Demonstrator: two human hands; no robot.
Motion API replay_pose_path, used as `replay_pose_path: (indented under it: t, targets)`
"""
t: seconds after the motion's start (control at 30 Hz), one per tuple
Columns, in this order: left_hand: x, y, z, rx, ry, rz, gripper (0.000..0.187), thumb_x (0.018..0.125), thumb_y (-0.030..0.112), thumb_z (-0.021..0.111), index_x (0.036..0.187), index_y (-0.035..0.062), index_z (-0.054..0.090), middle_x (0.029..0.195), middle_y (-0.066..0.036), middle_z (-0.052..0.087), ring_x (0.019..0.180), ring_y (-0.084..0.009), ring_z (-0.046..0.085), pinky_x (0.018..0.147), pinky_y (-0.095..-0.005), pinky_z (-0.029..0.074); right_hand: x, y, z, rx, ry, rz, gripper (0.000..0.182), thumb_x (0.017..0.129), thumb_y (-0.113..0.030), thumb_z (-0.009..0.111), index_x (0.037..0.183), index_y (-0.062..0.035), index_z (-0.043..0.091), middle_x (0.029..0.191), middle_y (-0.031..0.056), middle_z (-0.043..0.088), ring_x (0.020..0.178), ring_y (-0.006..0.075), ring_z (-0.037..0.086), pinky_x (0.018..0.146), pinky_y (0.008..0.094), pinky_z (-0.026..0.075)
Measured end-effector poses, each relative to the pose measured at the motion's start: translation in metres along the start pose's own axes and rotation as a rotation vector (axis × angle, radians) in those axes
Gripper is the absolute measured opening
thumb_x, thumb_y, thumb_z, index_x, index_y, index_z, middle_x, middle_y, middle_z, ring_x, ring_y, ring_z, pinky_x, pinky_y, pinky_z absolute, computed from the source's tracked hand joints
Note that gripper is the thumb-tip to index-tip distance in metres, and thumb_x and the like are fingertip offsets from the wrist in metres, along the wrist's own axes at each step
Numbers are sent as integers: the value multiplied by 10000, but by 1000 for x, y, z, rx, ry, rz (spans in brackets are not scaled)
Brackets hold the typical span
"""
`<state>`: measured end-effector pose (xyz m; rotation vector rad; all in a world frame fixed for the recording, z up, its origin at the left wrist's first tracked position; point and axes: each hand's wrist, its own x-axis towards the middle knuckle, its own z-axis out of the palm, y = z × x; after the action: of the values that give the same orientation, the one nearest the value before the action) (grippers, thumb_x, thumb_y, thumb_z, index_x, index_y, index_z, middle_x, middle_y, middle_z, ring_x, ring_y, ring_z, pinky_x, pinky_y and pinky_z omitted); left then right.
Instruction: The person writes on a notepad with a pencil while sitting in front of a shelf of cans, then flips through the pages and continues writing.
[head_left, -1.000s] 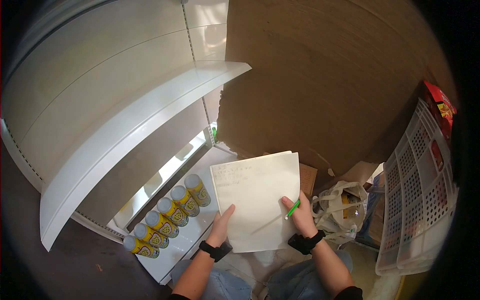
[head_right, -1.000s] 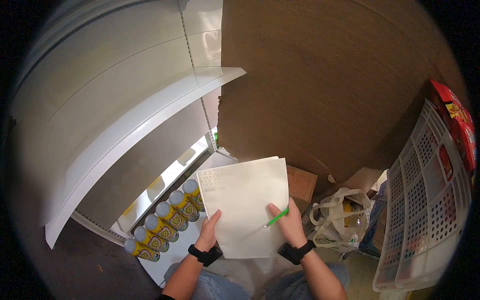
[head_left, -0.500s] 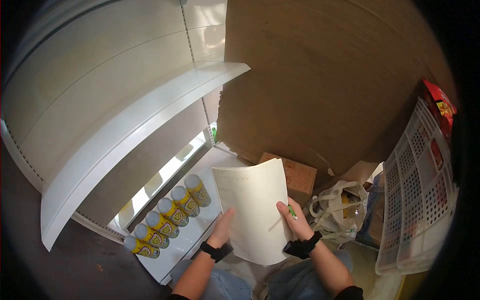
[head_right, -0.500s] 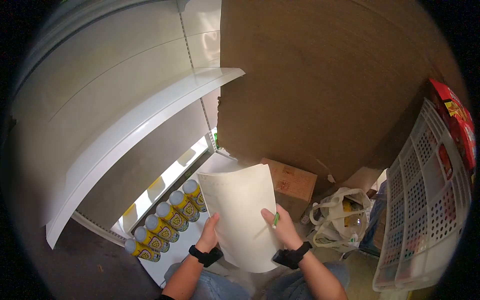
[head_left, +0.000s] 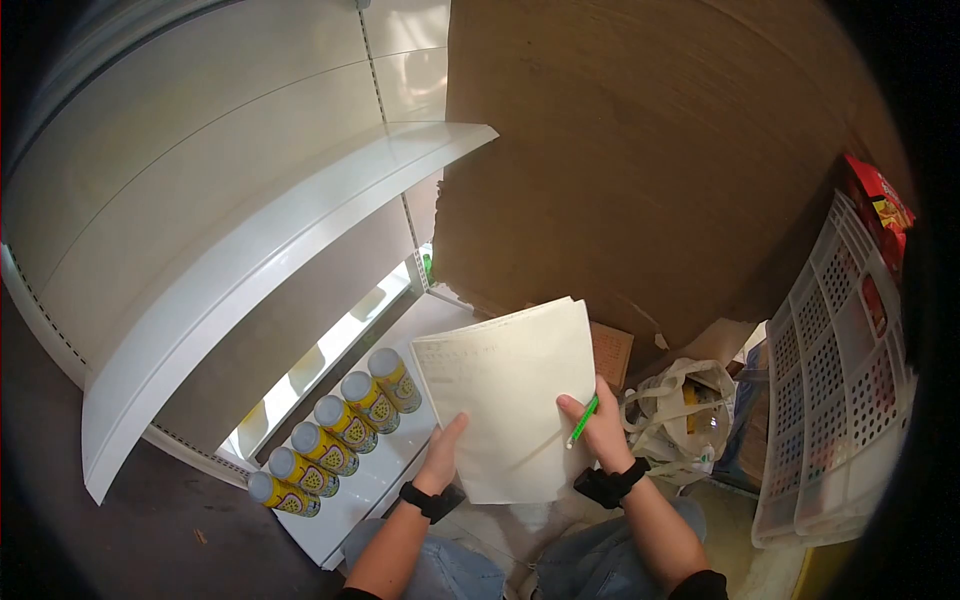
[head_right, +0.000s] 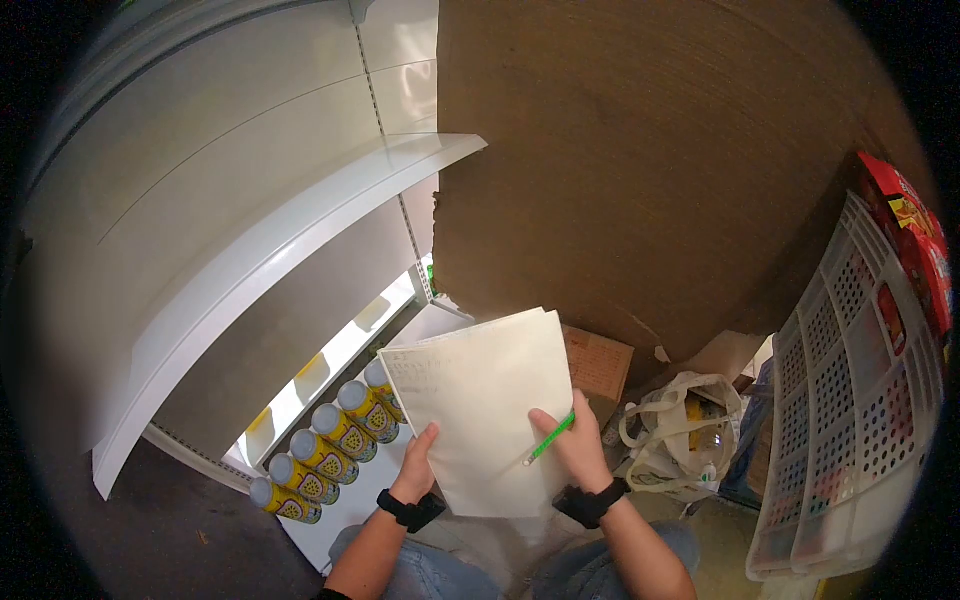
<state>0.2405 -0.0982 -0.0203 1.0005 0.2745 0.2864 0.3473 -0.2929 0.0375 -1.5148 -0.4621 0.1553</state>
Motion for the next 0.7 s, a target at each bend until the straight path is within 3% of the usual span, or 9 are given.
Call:
replay_pose_path:
  t: [0.07,0.17,0.7]
  targets:
    - [-1,2,1,-33,15,-8,432,842,208,557,1190,-24,451,1122,-94,538,1007,-177,529,860,-299,428,2,1,-6,-12,-5,3,336,792,-147,631,1053,20,500,965,99,580,870,157,535,776,290,426]
    - [1,1,1,13,22,5,420,816,183,575,1165,-30,474,1093,-99,554,985,-181,542,844,-295,435,3,2,-8,1,-8,22,322,788,-117,625,1053,16,500,960,91,579,878,150,530,783,285,423]
    - [1,6,2,-20,14,-8,418,805,157,575,1161,-38,473,1103,-114,553,991,-190,544,850,-294,430,5,-8,-15,-88,-121,-2,406,800,-108,599,1168,11,477,1003,88,591,922,149,539,827,286,416]
